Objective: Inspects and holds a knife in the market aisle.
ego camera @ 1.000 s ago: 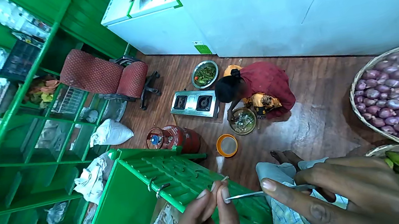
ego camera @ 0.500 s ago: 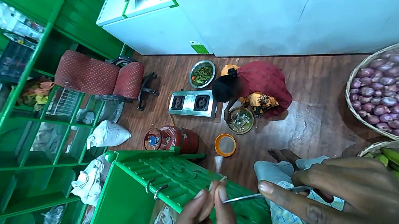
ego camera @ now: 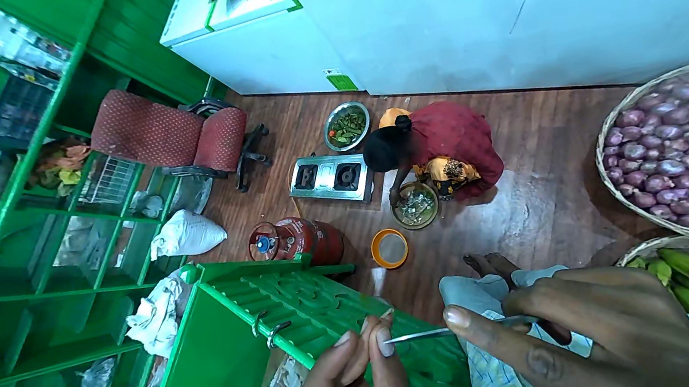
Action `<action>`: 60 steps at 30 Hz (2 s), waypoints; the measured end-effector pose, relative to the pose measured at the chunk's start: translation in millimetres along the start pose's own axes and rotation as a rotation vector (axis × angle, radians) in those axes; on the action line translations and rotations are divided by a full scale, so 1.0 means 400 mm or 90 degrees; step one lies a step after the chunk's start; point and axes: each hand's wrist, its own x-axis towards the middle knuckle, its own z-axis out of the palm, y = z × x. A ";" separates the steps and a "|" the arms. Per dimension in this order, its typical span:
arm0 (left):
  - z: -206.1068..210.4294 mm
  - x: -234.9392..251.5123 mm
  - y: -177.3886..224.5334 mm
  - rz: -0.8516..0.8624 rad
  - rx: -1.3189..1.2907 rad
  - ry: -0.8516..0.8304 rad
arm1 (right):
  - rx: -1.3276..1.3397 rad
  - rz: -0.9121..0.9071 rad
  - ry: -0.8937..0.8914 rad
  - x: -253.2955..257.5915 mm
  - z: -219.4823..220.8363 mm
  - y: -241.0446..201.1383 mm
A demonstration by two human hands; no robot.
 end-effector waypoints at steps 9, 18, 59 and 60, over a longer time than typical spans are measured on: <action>-0.005 0.002 0.000 -0.007 -0.011 -0.003 | -0.001 -0.009 -0.005 0.000 0.002 -0.002; -0.006 0.002 0.004 -0.009 -0.012 -0.002 | 0.011 -0.010 -0.009 -0.001 0.002 -0.008; -0.005 -0.005 0.018 -0.090 -0.124 -0.040 | 0.021 -0.018 -0.005 -0.016 -0.014 0.002; -0.005 -0.005 0.018 -0.091 -0.123 -0.040 | 0.014 -0.015 -0.003 -0.016 -0.014 0.002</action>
